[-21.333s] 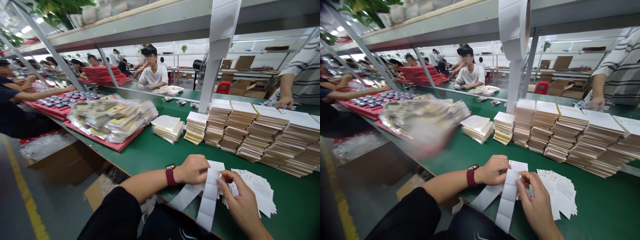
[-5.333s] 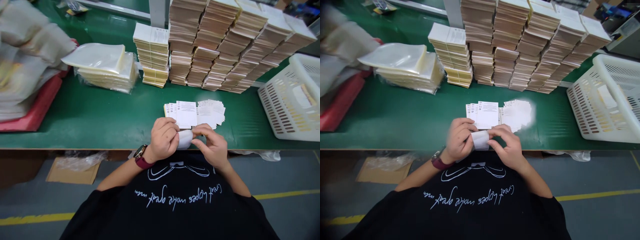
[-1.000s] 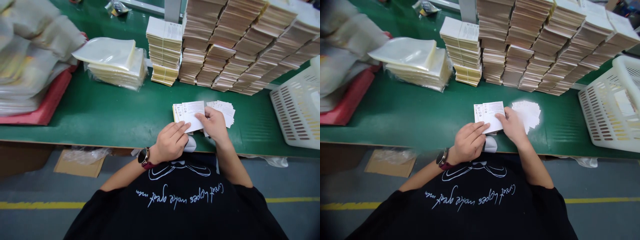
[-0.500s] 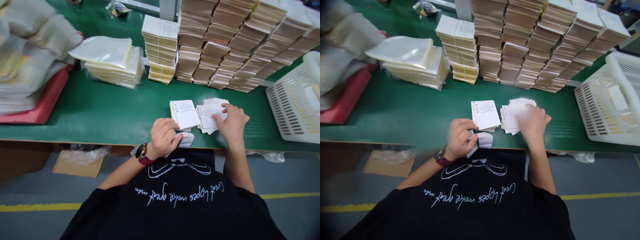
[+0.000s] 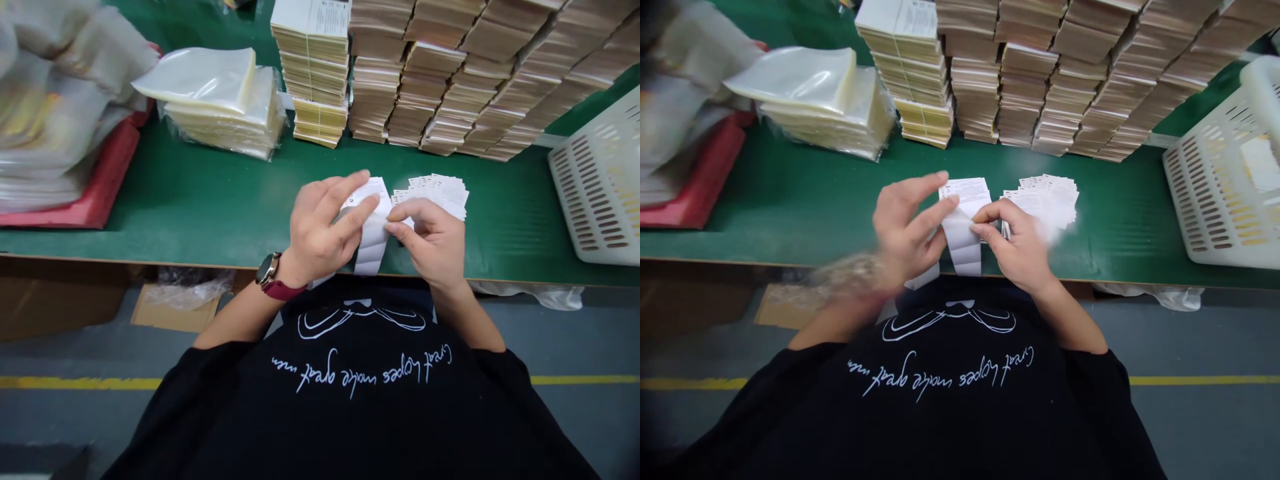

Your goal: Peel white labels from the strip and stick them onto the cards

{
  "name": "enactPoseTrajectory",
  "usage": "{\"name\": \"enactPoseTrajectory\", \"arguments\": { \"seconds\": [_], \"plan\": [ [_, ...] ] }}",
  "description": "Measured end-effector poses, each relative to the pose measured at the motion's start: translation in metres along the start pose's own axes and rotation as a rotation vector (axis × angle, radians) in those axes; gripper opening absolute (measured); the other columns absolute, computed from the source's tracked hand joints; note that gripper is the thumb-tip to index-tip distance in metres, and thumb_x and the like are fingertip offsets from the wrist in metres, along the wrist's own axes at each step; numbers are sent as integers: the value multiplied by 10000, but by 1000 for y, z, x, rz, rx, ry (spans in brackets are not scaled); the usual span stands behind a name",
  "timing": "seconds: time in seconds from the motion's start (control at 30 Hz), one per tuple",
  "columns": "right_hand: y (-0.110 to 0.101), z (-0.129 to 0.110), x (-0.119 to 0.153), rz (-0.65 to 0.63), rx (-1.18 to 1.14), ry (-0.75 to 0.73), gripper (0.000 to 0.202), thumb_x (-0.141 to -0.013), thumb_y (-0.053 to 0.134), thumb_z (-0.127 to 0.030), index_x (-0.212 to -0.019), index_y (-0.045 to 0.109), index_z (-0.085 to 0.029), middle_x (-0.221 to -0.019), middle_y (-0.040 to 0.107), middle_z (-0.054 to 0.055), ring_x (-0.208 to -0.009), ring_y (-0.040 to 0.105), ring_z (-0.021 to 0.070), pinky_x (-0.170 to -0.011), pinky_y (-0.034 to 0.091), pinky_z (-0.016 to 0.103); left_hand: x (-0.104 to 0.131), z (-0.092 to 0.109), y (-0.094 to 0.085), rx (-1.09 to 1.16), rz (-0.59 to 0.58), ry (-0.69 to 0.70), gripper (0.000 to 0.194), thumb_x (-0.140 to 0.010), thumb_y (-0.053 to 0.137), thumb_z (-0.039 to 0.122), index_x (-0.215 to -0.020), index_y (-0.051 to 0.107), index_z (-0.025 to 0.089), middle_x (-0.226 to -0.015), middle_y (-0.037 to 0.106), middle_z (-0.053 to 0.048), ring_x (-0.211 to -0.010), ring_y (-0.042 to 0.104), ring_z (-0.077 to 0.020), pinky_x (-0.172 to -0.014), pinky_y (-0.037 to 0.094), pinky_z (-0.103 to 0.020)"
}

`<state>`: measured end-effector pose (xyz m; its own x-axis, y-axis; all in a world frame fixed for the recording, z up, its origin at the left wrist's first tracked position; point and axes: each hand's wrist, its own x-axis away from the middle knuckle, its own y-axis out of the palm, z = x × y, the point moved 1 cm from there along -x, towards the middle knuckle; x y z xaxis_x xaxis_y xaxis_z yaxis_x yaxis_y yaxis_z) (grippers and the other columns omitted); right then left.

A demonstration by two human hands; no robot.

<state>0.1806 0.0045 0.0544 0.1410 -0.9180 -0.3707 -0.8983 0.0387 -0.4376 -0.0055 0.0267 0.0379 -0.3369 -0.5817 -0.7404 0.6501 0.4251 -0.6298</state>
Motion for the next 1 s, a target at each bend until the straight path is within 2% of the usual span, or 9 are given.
{"name": "enactPoseTrajectory", "arguments": {
  "seconds": [0.1,0.17,0.23,0.3,0.37,0.47,0.63,0.87,1.0],
  "plan": [
    [2,-4,3,118,140,-202,71,-891,575,-222,-832,592,-257,-882,632,-2,-900,577,186,-869,456,396,1,2,0,74,8,104,61,-864,537,206,-857,597,216,-910,719,-18,-922,660,-209,-783,488,-389],
    [2,-5,6,251,201,-368,73,-886,565,-212,-844,581,-269,-922,628,2,-956,561,206,-905,434,430,7,4,2,127,46,60,59,-853,533,168,-843,586,193,-847,715,-28,-850,654,-190,-742,493,-359],
    [-1,-2,5,379,122,-439,78,-883,556,-202,-864,558,-278,-861,612,-6,-876,565,196,-846,450,418,15,7,3,173,57,6,63,-851,527,157,-839,585,180,-853,714,-46,-833,651,-183,-723,502,-344],
    [-7,5,-1,488,0,-361,66,-894,541,-213,-886,532,-278,-793,571,-16,-770,559,169,-760,464,378,23,9,3,191,38,5,76,-844,517,150,-841,588,174,-886,718,-63,-857,655,-191,-736,524,-352],
    [-13,14,-11,521,-32,-191,29,-898,549,-246,-897,530,-267,-794,544,-17,-745,558,151,-724,467,344,30,10,4,163,17,48,76,-822,519,141,-836,590,166,-918,720,-83,-895,660,-213,-758,548,-378],
    [-13,25,-25,357,47,27,37,-862,584,-260,-848,560,-236,-810,574,-17,-770,566,138,-737,469,316,36,11,7,109,20,134,75,-777,539,117,-823,591,145,-976,719,-123,-967,665,-251,-794,578,-415],
    [3,25,-35,39,68,169,46,-797,566,-214,-755,580,-204,-687,593,-32,-641,531,110,-624,437,271,37,11,12,104,47,156,113,-758,531,98,-842,593,142,-1014,718,-131,-1034,675,-258,-837,600,-430],
    [16,22,-38,9,105,236,56,-774,552,-219,-724,571,-202,-607,549,-40,-583,495,107,-576,395,263,40,11,13,119,46,128,107,-778,522,87,-848,585,138,-1027,728,-125,-1096,674,-257,-879,601,-427],
    [20,22,-34,1,305,149,88,-814,536,-207,-732,568,-199,-627,573,-29,-609,511,119,-654,408,291,40,10,12,115,29,126,85,-794,526,107,-845,588,136,-1041,729,-130,-1095,679,-258,-894,596,-426]
  ]
}}
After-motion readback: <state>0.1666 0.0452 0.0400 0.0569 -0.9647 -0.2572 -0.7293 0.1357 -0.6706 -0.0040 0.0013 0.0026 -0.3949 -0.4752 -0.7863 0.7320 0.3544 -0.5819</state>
